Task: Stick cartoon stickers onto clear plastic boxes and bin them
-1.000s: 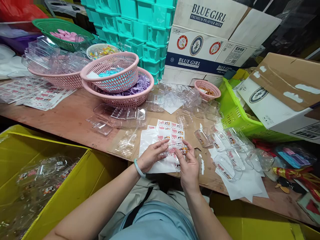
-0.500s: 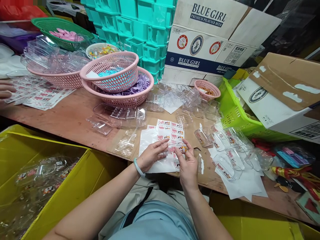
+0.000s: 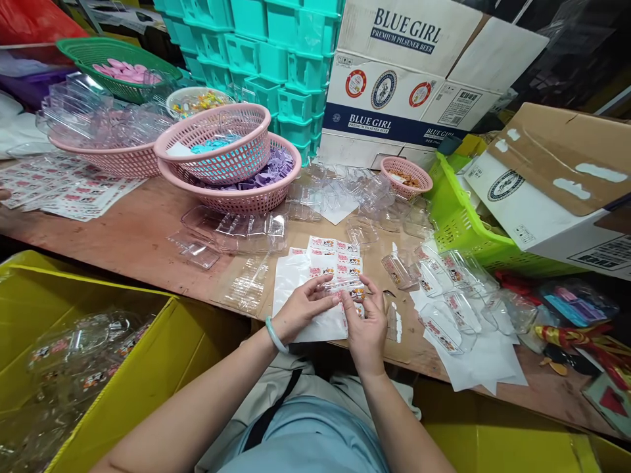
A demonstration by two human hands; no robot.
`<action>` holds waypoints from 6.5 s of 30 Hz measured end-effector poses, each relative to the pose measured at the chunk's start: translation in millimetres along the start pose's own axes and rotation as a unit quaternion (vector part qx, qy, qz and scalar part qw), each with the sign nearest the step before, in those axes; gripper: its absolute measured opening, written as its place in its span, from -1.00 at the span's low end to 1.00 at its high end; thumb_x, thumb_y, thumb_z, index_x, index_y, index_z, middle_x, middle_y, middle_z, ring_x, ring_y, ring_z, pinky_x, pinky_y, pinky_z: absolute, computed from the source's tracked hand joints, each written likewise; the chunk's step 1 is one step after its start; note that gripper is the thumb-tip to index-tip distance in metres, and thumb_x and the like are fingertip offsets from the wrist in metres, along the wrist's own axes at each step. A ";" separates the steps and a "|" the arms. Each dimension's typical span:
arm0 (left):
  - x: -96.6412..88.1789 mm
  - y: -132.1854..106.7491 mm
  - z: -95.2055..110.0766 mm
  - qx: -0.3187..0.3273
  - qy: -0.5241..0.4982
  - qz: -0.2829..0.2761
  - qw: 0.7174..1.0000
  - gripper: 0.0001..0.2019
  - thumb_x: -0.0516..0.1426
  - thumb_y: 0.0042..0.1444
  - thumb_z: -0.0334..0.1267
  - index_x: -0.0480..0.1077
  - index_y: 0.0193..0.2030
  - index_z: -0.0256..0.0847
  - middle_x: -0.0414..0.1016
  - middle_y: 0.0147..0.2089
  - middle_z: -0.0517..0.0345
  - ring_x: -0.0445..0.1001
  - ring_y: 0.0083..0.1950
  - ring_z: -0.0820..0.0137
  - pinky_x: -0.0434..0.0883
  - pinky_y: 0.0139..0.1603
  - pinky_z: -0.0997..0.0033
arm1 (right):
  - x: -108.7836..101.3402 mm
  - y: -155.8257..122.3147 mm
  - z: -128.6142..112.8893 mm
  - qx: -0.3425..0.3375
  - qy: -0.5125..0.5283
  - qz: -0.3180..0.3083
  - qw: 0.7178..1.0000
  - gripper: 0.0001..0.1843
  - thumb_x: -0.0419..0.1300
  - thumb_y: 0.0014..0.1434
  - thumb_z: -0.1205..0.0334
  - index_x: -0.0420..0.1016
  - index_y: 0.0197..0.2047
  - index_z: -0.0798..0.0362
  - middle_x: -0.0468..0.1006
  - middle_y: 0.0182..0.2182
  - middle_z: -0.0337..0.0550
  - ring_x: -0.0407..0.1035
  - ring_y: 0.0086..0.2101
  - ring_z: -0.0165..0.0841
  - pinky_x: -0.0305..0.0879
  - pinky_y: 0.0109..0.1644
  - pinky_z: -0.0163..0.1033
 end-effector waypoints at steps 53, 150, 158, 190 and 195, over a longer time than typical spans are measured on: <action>-53.2 36.9 56.3 0.156 0.695 0.098 0.695 -0.55 0.26 -0.05 -0.14 0.42 0.00 -0.23 0.47 -0.07 -0.07 0.32 0.05 0.01 0.19 0.10 -0.05 | 28.1 2.4 3.3 -0.251 -0.117 -0.147 0.950 -0.62 0.12 0.24 0.27 0.28 0.13 0.01 0.29 0.16 0.07 0.12 0.20 -0.12 0.17 0.25 0.13; 4.6 8.8 14.4 0.045 -0.202 0.024 0.978 -0.46 0.20 0.11 -0.08 0.15 0.22 0.03 0.39 -0.01 0.06 0.53 -0.09 0.30 0.39 0.09 0.12 | 8.2 54.7 24.5 -0.090 0.127 -0.013 0.988 -0.35 0.23 0.15 0.23 0.07 0.26 -0.07 0.45 -0.19 -0.16 0.42 -0.16 -0.35 0.39 0.03 -0.11; -24.3 5.5 0.8 0.070 -0.009 0.087 0.994 -0.44 0.27 0.02 -0.06 0.27 0.16 -0.10 0.45 -0.09 0.08 0.47 -0.01 0.34 0.34 0.13 0.25 | -13.7 41.6 18.4 0.115 0.247 -0.065 0.960 -0.75 0.30 0.08 0.04 0.51 -0.33 0.06 0.50 -0.35 -0.17 0.39 -0.31 -0.36 0.34 -0.12 -0.22; -24.8 2.3 -3.7 0.086 -0.014 0.077 0.993 -0.41 0.30 0.00 -0.14 0.34 0.19 -0.13 0.47 -0.06 0.05 0.42 0.03 0.32 0.28 0.20 0.22 | 18.7 25.7 4.2 0.201 0.190 -0.156 0.948 -0.59 0.30 0.03 -0.12 0.51 -0.39 0.11 0.54 -0.56 -0.21 0.37 -0.49 -0.38 0.23 -0.35 -0.32; -24.3 1.5 -4.1 0.081 -0.016 0.077 0.994 -0.40 0.31 -0.02 -0.13 0.34 0.19 -0.14 0.49 -0.05 0.04 0.43 0.02 0.31 0.29 0.19 0.21 | 17.6 25.6 3.0 0.186 0.157 -0.152 0.958 -0.61 0.27 0.06 -0.12 0.52 -0.37 0.09 0.55 -0.56 -0.21 0.38 -0.48 -0.36 0.24 -0.32 -0.31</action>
Point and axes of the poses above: each hand's wrist, its own y-axis towards the middle knuckle, its own x-axis out of the palm, z = x × y, the point moved 5 cm from there along y, towards the middle knuckle
